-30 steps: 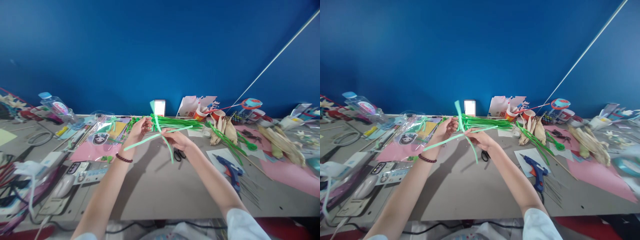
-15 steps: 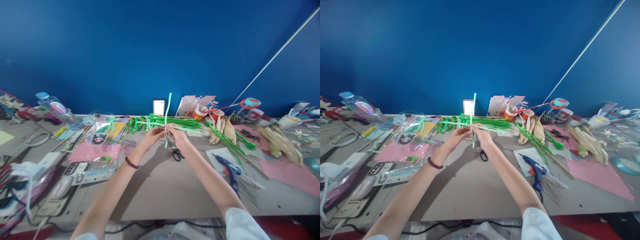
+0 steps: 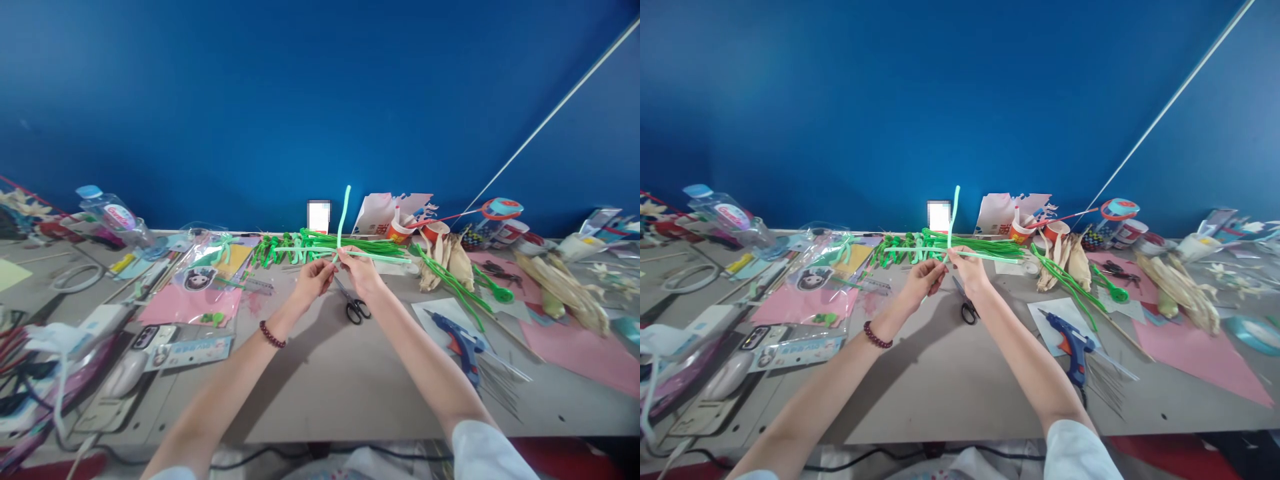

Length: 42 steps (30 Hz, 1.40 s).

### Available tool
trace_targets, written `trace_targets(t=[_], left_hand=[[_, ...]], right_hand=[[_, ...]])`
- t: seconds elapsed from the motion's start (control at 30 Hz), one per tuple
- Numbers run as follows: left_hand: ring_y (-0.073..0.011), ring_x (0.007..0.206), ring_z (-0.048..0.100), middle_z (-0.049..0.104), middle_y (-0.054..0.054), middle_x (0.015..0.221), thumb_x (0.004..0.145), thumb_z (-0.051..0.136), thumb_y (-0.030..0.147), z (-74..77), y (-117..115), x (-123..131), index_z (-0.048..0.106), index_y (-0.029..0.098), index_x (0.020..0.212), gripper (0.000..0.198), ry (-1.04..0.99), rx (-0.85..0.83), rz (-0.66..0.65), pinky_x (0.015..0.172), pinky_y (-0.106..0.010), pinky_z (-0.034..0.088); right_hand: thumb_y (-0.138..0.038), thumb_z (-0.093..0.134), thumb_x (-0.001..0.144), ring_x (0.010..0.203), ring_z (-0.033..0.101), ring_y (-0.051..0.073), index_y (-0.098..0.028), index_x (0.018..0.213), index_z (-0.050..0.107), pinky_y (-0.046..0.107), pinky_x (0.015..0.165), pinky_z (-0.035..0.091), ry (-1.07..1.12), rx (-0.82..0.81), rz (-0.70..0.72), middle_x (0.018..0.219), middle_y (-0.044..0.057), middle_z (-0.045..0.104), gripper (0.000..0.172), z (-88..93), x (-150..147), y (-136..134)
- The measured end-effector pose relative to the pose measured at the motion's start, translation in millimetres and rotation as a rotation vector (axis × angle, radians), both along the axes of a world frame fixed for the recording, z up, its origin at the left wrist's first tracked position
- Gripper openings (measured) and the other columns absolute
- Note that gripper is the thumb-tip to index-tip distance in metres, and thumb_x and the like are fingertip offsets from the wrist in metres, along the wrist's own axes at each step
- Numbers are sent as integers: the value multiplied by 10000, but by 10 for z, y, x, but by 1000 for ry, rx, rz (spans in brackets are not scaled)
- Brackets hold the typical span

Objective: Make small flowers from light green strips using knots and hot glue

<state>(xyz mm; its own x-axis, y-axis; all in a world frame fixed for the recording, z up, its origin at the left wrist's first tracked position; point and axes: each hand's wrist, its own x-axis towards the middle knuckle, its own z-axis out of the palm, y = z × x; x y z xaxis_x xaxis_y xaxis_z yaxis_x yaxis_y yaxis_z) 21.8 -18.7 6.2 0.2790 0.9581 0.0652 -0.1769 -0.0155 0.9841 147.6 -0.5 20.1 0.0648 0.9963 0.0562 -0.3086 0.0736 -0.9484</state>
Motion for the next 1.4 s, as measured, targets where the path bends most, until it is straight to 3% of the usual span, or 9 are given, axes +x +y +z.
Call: trace_targets(t=[0.33,0.5,0.6,0.7,0.8,0.93,1.0,1.1,1.4], left_hand=[[-81,353,473,540,41,514,687,633,568,-158,-172,223,566,157,740,419,-14,-110,-50,385,-232,389],[-147,542,617,657,-57,625,740,628,480,-102,-139,92,615,157,719,325,173,-191,-319,459,-233,431],[-173,650,648,699,-85,736,753,627,390,23,-72,-86,649,156,724,237,366,-91,-372,501,-245,458],[-156,559,623,698,-69,688,732,652,324,236,-32,-302,690,162,762,169,519,44,-325,480,-242,434],[-123,486,574,692,-57,693,753,642,332,486,-35,-498,705,181,790,169,516,211,-106,479,-239,419],[-165,700,615,695,-71,809,746,663,341,668,-38,-597,711,186,878,210,387,299,85,578,-234,453],[-173,754,602,694,-74,879,743,665,362,661,-27,-574,715,184,888,235,419,310,148,603,-235,445],[-165,698,577,693,-60,804,752,649,396,589,-14,-503,720,170,810,244,451,273,76,605,-242,422],[-154,608,563,661,-40,638,726,664,442,412,47,-405,690,152,660,298,436,224,72,570,-240,403]], right_hand=[[-473,778,533,579,455,112,-216,646,562,276,572,381,80,6,-164,656,-14,598,355,91,137,115],[-446,804,498,611,484,111,-214,660,573,246,541,381,105,-13,-148,649,-21,592,365,152,188,103],[-414,824,470,591,474,103,-206,638,574,230,502,362,110,-37,-103,638,-22,591,366,191,233,95],[-393,818,488,554,453,90,-199,641,588,229,480,346,100,-43,-75,641,-22,594,337,197,249,89],[-396,795,536,522,444,83,-194,680,615,235,481,338,55,-49,15,593,-36,561,307,170,225,71],[-401,791,554,529,477,89,-179,697,631,244,509,360,35,-95,187,589,-30,565,308,135,134,10],[-404,789,559,543,493,96,-176,688,638,247,515,373,33,-91,253,610,-18,586,302,126,76,-27],[-397,780,574,557,494,103,-176,683,662,250,521,392,-28,-42,318,604,-13,588,273,111,5,-66],[-379,814,521,534,500,113,-165,640,660,243,484,392,-57,-33,249,550,-12,576,289,33,-52,-63]])
